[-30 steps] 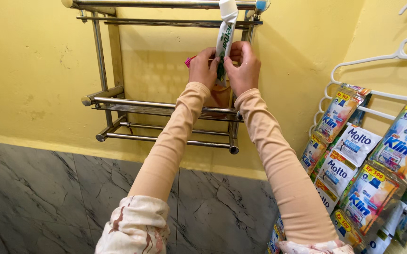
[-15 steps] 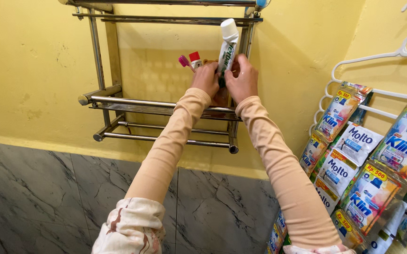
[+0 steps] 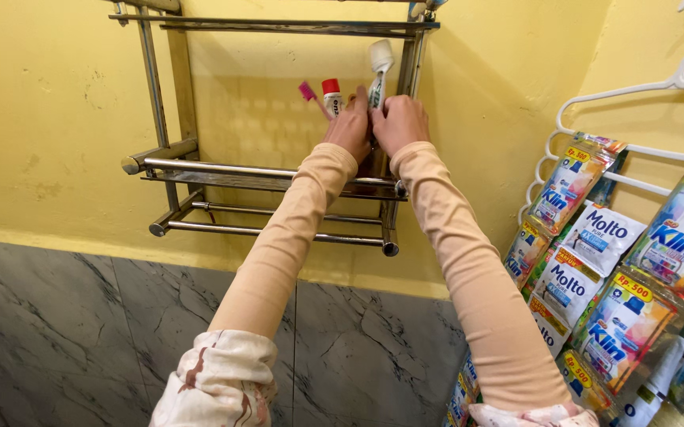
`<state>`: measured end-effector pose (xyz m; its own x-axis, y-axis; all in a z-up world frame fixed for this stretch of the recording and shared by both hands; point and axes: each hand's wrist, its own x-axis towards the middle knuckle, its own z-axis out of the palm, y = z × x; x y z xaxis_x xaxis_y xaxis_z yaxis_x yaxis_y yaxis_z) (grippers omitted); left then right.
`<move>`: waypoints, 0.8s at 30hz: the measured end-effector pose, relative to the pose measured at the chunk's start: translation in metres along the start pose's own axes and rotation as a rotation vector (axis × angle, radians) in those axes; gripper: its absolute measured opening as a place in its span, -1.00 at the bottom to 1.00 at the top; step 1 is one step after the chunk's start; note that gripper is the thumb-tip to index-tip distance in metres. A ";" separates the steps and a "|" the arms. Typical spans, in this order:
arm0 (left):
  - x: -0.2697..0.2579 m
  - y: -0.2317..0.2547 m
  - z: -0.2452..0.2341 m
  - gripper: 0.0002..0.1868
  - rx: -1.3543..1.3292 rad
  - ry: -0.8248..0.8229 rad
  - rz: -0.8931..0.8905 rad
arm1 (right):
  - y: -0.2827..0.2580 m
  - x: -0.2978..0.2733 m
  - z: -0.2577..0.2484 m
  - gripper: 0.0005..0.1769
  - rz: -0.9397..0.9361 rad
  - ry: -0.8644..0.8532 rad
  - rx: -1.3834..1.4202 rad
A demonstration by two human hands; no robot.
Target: The person places a bear-shaped cup on a wall-mounted metal shelf, then adds a toothbrush, two toothpaste tubes, an orange floss pick, a black toothbrush, a bar of soap, a blue bottle, and a pump bottle. Each item is taken from a lower caddy and arranged on the shelf.
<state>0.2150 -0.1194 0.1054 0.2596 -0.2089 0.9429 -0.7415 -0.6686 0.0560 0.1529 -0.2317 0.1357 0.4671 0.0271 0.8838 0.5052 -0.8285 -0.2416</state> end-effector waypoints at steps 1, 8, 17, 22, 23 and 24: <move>-0.002 -0.002 0.001 -0.23 -0.010 -0.002 -0.026 | 0.000 0.000 0.005 -0.79 0.018 0.001 -0.016; -0.004 -0.006 -0.001 -0.31 -0.034 0.018 -0.113 | -0.007 -0.012 0.014 -0.74 -0.043 0.188 -0.048; -0.018 0.009 -0.006 -0.56 -0.142 0.245 0.085 | -0.004 -0.017 0.001 -0.78 -0.074 0.256 0.003; -0.026 0.016 -0.020 -0.59 -0.205 0.253 0.115 | -0.004 -0.021 0.000 -0.73 -0.091 0.278 0.016; -0.028 0.019 -0.022 -0.60 -0.210 0.248 0.113 | -0.004 -0.022 -0.002 -0.73 -0.096 0.282 0.020; -0.029 0.022 -0.023 -0.60 -0.214 0.243 0.110 | -0.004 -0.023 -0.003 -0.74 -0.101 0.286 0.024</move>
<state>0.1771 -0.1115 0.0871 0.0349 -0.0784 0.9963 -0.8765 -0.4813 -0.0072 0.1381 -0.2304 0.1172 0.1915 -0.0528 0.9801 0.5575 -0.8160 -0.1529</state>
